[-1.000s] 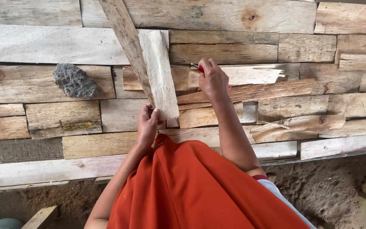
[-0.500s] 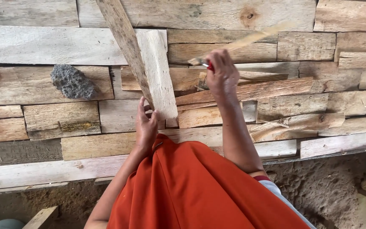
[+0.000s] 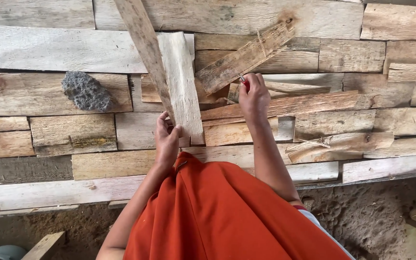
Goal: Trimming thin wooden planks with a utility knife and gathering them into a bundle.
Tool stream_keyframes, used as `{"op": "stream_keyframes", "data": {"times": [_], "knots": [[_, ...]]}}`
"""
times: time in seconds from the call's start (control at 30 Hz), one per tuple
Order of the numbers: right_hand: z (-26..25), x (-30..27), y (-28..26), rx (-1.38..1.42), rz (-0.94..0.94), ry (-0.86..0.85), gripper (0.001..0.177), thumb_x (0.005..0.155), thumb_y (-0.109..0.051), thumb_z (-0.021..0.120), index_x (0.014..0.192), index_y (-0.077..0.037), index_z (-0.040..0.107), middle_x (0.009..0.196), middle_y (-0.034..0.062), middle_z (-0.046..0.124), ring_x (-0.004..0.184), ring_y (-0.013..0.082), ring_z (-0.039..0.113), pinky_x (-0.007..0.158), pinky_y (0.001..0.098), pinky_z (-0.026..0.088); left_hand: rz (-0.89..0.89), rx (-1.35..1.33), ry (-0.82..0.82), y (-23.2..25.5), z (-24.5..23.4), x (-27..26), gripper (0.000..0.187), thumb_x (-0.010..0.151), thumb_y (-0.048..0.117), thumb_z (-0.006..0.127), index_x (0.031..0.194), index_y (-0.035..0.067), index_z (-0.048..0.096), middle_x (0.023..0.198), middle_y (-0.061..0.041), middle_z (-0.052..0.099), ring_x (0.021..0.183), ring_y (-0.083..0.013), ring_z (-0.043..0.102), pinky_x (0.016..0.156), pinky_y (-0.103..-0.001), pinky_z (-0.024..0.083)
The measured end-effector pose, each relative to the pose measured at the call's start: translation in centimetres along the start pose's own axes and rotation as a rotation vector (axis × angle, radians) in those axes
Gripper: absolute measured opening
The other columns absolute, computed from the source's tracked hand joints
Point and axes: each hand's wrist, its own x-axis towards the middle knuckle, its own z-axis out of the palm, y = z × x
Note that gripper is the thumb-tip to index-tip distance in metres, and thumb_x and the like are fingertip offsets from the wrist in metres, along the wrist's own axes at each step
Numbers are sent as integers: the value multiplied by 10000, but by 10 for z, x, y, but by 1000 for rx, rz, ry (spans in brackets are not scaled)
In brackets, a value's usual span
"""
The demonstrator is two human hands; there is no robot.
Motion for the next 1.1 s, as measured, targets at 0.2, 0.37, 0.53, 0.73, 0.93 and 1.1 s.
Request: {"op": "stream_keyframes", "data": {"times": [0.2,0.37,0.53,0.73,0.93,1.1], "knots": [[-17,-3,-70,111,-123,-347,234,815,-307,834,968,-238,671,931,-22,626,768,295,727,660,442,608,130,-86,82,54,2,-14,514,948,-77,530,1431,63,420,1118,-121,608,1005,-212,587,825,-346,549],[-5,-12,-107,-5,-153,-572,333,834,-272,817,1095,-169,639,1110,48,537,776,374,740,704,509,629,245,-116,195,51,-14,-5,509,936,-91,503,1413,66,425,1095,-75,552,991,-158,513,842,-297,467],[22,-30,-98,-76,-269,-333,334,701,-266,842,936,-194,615,976,-4,558,778,268,722,700,389,590,253,-267,260,40,-16,-8,503,911,-43,530,1385,91,429,1085,-35,523,967,-111,496,804,-242,440],[31,-33,-90,-82,-273,-105,316,635,-261,852,878,-213,655,918,-39,569,722,215,714,650,353,596,219,-416,328,18,-3,-14,511,902,-24,534,1369,115,381,1123,-54,506,951,-135,508,740,-247,437],[-7,-13,-107,-132,-258,-56,278,746,-134,844,992,-178,722,1023,0,632,799,249,733,671,347,635,116,-451,349,-2,-2,-22,476,903,-8,553,1321,112,357,1129,-82,492,950,-160,498,736,-305,515],[-37,14,-120,-121,-217,59,283,792,-63,853,1030,-131,717,972,36,697,758,236,737,640,336,639,120,-484,322,-14,1,-23,461,896,-24,601,1270,124,377,1083,-43,499,932,-128,546,724,-246,537]]}}
